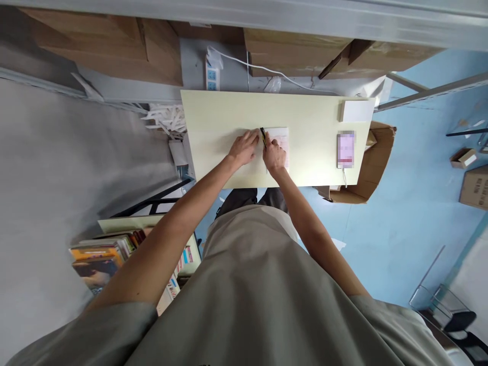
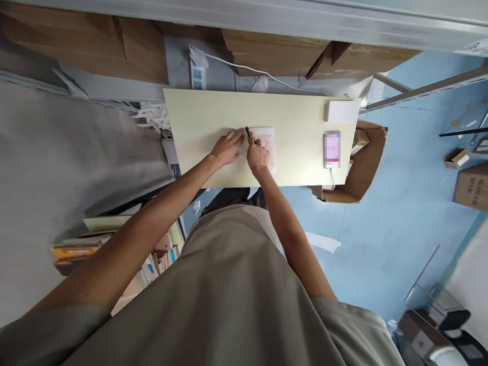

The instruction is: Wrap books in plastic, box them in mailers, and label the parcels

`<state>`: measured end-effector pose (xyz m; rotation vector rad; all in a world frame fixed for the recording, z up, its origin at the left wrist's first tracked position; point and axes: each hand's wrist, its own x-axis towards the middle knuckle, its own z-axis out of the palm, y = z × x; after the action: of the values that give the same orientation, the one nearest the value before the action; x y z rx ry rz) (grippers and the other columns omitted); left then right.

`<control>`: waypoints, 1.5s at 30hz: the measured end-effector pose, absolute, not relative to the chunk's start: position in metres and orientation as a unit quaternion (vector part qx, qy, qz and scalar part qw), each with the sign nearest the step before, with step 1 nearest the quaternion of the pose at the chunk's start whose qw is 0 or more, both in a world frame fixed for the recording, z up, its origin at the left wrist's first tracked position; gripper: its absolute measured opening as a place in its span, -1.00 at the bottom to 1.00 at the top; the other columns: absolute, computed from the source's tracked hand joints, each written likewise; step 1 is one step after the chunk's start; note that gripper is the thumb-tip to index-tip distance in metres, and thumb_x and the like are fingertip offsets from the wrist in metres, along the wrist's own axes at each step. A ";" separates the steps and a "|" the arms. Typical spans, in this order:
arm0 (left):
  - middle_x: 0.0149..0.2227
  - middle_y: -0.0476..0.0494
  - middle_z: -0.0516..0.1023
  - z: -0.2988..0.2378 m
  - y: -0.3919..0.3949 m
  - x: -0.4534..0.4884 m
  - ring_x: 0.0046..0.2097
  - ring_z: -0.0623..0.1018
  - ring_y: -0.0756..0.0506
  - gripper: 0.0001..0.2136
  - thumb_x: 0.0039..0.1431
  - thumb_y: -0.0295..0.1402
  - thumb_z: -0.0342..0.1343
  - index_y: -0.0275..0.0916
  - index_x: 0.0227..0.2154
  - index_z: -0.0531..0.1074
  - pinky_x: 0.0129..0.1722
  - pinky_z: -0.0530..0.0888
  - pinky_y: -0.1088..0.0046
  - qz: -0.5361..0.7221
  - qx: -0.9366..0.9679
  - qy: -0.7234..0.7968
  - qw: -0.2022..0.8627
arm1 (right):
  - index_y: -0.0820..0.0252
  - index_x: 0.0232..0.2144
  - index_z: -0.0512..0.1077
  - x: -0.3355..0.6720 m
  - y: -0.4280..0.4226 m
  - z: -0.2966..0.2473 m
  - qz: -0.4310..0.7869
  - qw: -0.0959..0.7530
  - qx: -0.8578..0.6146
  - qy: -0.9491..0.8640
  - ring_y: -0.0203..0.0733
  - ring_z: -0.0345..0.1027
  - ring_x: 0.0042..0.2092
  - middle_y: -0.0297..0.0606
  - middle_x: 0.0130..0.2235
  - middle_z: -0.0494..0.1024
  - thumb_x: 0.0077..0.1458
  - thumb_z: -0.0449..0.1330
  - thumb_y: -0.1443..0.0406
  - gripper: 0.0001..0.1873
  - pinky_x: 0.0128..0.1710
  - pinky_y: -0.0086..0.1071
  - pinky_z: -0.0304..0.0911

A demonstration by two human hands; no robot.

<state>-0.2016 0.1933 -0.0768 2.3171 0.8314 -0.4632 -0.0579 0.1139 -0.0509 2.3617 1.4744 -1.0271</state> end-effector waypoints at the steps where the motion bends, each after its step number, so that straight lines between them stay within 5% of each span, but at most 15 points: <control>1: 0.77 -0.45 0.04 -0.077 0.194 -0.202 0.74 0.13 -0.51 -0.19 0.43 -0.42 0.23 -0.34 0.69 0.19 0.65 0.35 -0.17 -0.174 0.878 0.316 0.315 | 0.13 0.80 -0.05 -0.059 0.114 -0.052 -0.343 0.089 0.793 0.495 0.19 0.65 0.15 0.27 0.38 0.57 0.64 -0.14 0.34 -0.21 0.15 -0.03 0.56; 16: 0.77 -0.46 0.01 -0.094 0.198 -0.202 0.72 0.12 -0.55 -0.24 0.49 -0.24 0.31 -0.35 0.64 0.28 0.66 0.31 -0.23 -0.153 0.874 0.307 0.344 | 0.13 0.78 0.05 -0.073 0.089 -0.026 -0.357 0.130 0.784 0.491 0.22 0.71 0.23 0.33 0.41 0.55 0.63 0.03 0.41 -0.20 0.24 0.04 0.60; 26: 0.77 -0.53 -0.02 -0.095 0.193 -0.197 0.72 0.10 -0.62 -0.03 0.41 -0.11 0.42 -0.36 0.71 0.15 0.67 0.27 -0.27 -0.155 0.864 0.323 0.353 | 0.34 0.75 0.07 -0.081 0.041 0.020 -0.384 0.250 0.717 0.526 0.11 0.68 0.28 0.38 0.42 0.55 0.53 -0.08 0.55 -0.17 0.24 -0.13 0.56; 29: 0.77 -0.54 -0.02 -0.093 0.191 -0.193 0.72 0.11 -0.61 -0.07 0.41 -0.20 0.40 -0.42 0.69 0.17 0.67 0.27 -0.23 -0.163 0.866 0.326 0.341 | 0.33 0.64 0.31 -0.083 0.033 0.027 -0.407 0.278 0.682 0.541 0.09 0.67 0.29 0.33 0.34 0.64 0.52 0.02 0.54 -0.27 0.23 -0.19 0.53; 32: 0.76 -0.55 -0.01 -0.091 0.190 -0.190 0.71 0.12 -0.61 -0.11 0.40 -0.28 0.38 -0.46 0.67 0.20 0.66 0.28 -0.22 -0.172 0.871 0.325 0.327 | 0.27 0.31 0.66 -0.083 0.032 0.030 -0.436 0.291 0.657 0.541 0.11 0.70 0.25 0.22 0.18 0.76 0.45 0.22 0.52 -0.52 0.17 -0.26 0.49; 34: 0.76 -0.54 0.00 -0.089 0.189 -0.189 0.70 0.15 -0.60 -0.15 0.40 -0.33 0.35 -0.45 0.66 0.22 0.66 0.29 -0.22 -0.178 0.872 0.327 0.318 | 0.25 0.19 0.71 -0.080 0.031 0.033 -0.447 0.292 0.652 0.539 0.09 0.71 0.23 0.17 0.14 0.79 0.41 0.26 0.54 -0.59 0.13 -0.29 0.48; 41: 0.78 -0.56 -0.10 -0.091 0.180 -0.188 0.71 0.18 -0.57 -0.08 0.39 -0.27 0.34 -0.45 0.69 0.12 0.64 0.35 -0.19 -0.153 0.846 0.368 0.354 | 0.14 0.41 0.56 -0.036 0.020 0.062 -0.430 0.254 0.681 0.536 0.14 0.71 0.23 0.11 0.24 0.77 0.50 0.18 0.41 -0.48 0.12 -0.18 0.52; 45: 0.76 -0.74 -0.14 -0.076 0.167 -0.187 0.75 0.13 -0.54 0.02 0.28 -0.21 0.47 -0.54 0.65 0.15 0.70 0.26 -0.08 -0.125 0.811 0.394 0.414 | 0.07 0.59 0.41 0.006 0.030 0.085 -0.410 0.131 0.723 0.540 0.27 0.71 0.21 0.08 0.22 0.79 0.52 0.28 0.23 -0.33 0.17 -0.02 0.57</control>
<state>-0.1869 0.1666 -0.0763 2.0388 0.9914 -0.3131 0.0055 0.0299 0.0852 2.0993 1.5685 -1.1917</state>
